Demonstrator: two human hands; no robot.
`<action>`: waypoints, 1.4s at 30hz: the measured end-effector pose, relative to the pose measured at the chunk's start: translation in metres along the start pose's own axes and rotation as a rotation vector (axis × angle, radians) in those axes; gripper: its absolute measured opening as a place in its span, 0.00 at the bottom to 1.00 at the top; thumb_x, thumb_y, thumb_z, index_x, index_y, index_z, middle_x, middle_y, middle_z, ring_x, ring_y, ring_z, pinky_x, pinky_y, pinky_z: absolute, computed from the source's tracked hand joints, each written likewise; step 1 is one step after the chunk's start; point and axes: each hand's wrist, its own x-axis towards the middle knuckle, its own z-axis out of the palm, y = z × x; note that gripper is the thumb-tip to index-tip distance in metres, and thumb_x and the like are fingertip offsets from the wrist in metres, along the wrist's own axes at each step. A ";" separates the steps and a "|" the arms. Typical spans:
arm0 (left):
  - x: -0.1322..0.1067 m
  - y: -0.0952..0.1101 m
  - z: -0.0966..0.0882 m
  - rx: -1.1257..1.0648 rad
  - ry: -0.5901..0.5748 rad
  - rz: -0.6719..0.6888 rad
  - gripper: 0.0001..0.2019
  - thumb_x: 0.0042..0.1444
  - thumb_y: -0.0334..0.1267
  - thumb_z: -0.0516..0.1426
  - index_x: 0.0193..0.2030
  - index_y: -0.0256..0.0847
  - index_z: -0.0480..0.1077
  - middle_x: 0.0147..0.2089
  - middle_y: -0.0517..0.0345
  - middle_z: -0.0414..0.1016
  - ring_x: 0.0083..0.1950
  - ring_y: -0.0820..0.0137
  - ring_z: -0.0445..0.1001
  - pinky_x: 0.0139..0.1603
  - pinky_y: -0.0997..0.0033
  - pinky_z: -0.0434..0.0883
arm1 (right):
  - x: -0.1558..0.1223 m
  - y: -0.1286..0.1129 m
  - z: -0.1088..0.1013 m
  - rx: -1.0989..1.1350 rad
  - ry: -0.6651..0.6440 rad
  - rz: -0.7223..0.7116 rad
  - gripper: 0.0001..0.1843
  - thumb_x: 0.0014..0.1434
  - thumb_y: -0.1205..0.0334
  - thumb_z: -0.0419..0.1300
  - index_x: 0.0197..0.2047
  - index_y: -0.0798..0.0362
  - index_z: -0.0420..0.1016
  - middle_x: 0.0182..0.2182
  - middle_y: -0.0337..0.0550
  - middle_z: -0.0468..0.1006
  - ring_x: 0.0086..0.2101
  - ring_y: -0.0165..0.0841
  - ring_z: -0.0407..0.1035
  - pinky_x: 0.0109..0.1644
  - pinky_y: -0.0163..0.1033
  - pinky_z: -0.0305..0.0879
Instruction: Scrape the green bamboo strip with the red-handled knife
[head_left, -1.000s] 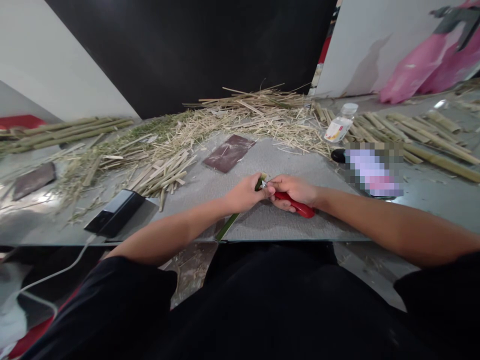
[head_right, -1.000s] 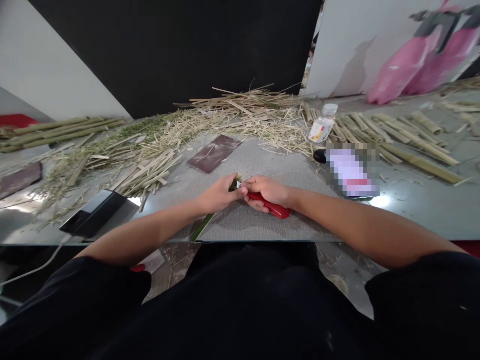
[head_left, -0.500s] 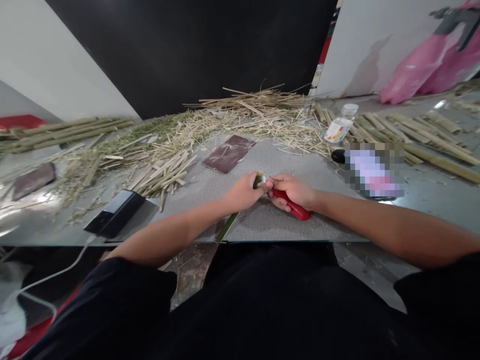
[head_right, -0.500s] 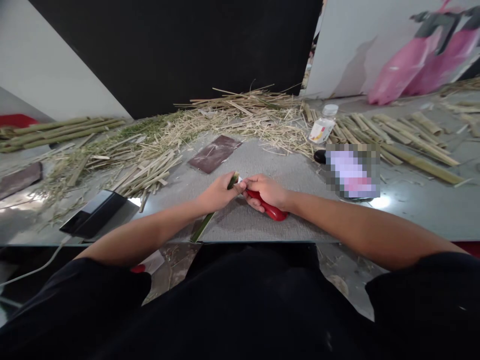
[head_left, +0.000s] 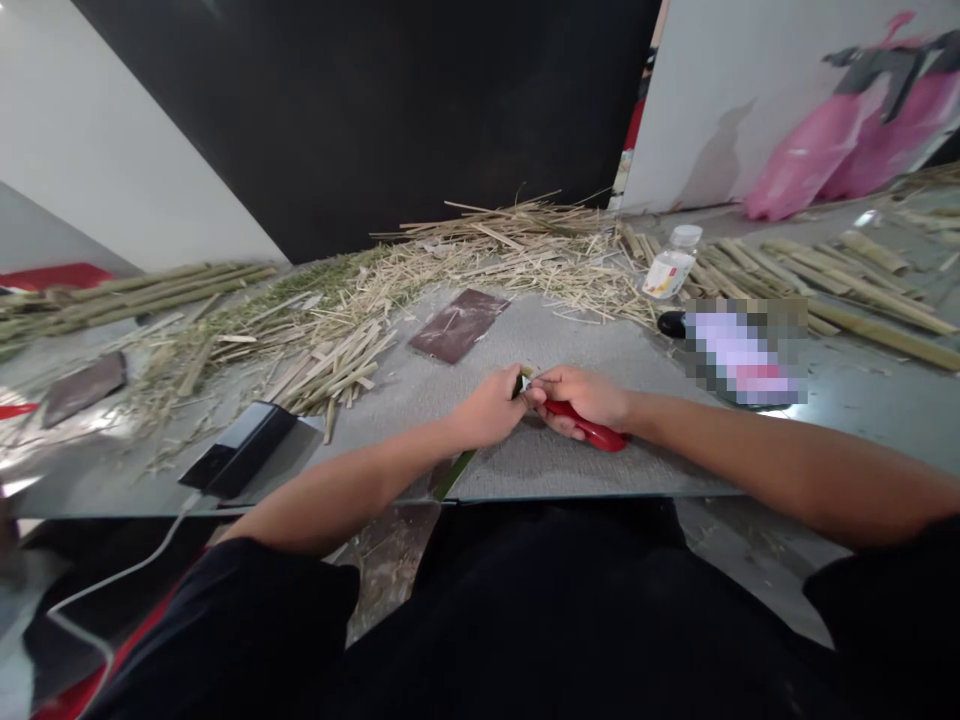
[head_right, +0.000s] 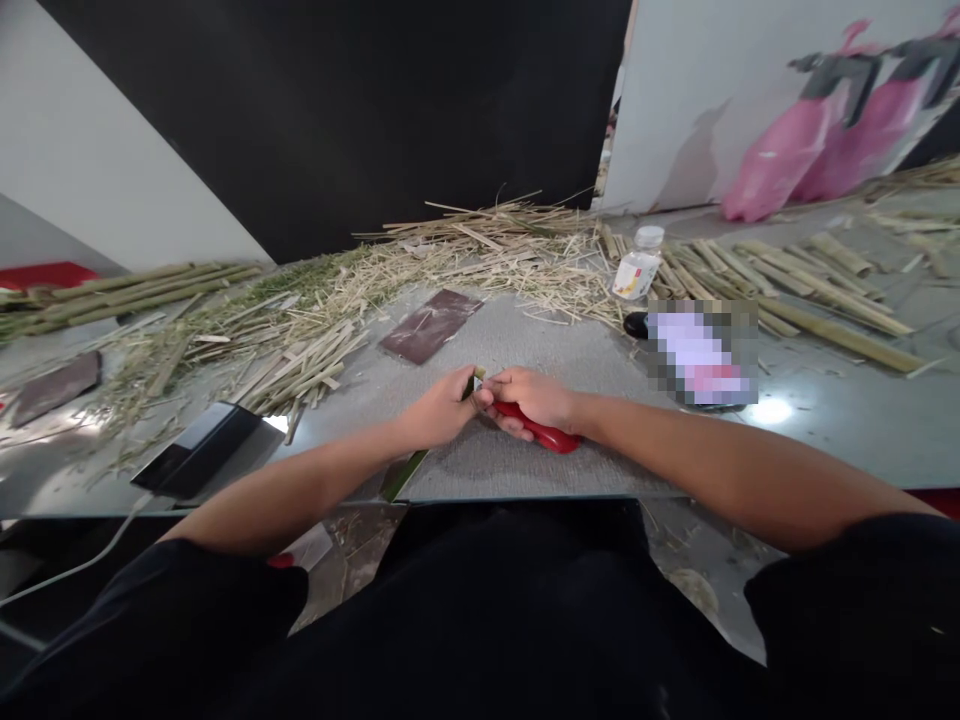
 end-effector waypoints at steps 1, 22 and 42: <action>0.001 0.000 0.000 0.001 0.005 -0.003 0.17 0.74 0.50 0.55 0.36 0.44 0.60 0.37 0.57 0.72 0.38 0.65 0.71 0.37 0.65 0.62 | 0.000 0.001 0.003 0.010 0.034 -0.016 0.16 0.69 0.50 0.60 0.33 0.49 0.68 0.15 0.33 0.65 0.13 0.28 0.57 0.15 0.32 0.55; 0.004 -0.011 -0.001 -0.227 -0.104 0.055 0.33 0.56 0.71 0.65 0.47 0.42 0.64 0.39 0.57 0.73 0.39 0.66 0.72 0.37 0.66 0.67 | -0.004 -0.007 -0.016 -0.076 -0.134 0.014 0.18 0.70 0.52 0.58 0.30 0.52 0.73 0.15 0.38 0.71 0.14 0.32 0.64 0.16 0.35 0.63; 0.001 -0.003 0.001 -0.089 -0.046 0.079 0.27 0.62 0.65 0.61 0.45 0.43 0.61 0.38 0.58 0.72 0.40 0.64 0.71 0.40 0.63 0.67 | -0.004 -0.003 -0.004 -0.012 -0.083 -0.070 0.16 0.68 0.57 0.57 0.27 0.50 0.68 0.14 0.37 0.67 0.13 0.31 0.62 0.17 0.35 0.59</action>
